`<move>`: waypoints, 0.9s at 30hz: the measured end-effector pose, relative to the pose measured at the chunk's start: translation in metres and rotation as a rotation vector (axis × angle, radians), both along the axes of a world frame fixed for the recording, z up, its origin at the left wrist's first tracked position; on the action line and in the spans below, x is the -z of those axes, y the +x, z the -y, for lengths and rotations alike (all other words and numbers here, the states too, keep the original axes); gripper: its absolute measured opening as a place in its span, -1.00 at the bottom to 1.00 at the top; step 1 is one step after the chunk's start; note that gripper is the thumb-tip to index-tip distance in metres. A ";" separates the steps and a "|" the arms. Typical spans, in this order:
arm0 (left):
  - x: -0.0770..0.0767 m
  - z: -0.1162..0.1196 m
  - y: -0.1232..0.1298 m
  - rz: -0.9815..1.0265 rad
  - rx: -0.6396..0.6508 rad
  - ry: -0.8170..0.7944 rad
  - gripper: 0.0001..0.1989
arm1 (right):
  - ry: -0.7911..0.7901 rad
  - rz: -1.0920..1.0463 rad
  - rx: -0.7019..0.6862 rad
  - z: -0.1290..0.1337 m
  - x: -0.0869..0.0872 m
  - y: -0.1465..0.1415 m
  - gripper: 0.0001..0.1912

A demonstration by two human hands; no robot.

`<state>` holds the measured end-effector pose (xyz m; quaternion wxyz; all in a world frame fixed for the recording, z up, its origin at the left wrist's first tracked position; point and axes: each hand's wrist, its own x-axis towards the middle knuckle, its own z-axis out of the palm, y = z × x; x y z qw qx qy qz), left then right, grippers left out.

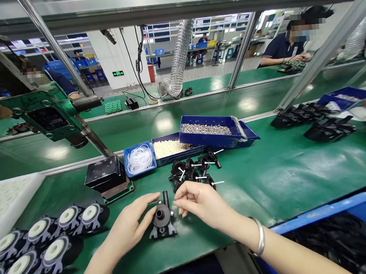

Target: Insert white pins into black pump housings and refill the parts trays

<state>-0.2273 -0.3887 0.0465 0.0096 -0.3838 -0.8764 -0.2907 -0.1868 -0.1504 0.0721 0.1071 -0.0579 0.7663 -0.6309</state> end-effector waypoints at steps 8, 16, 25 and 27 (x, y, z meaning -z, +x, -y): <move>0.023 0.013 0.014 0.156 0.050 0.106 -0.40 | 0.366 -0.578 -0.166 0.019 -0.001 0.015 -0.87; 0.035 0.006 0.021 0.309 0.098 0.241 -0.30 | 0.681 -0.715 -0.323 0.038 0.004 0.031 -0.80; 0.037 0.008 0.020 0.326 0.091 0.265 -0.31 | 0.849 -0.732 -0.373 0.034 0.016 0.036 -0.65; 0.037 0.008 0.020 0.333 0.088 0.260 -0.30 | 0.846 -0.762 -0.350 0.033 0.017 0.038 -0.65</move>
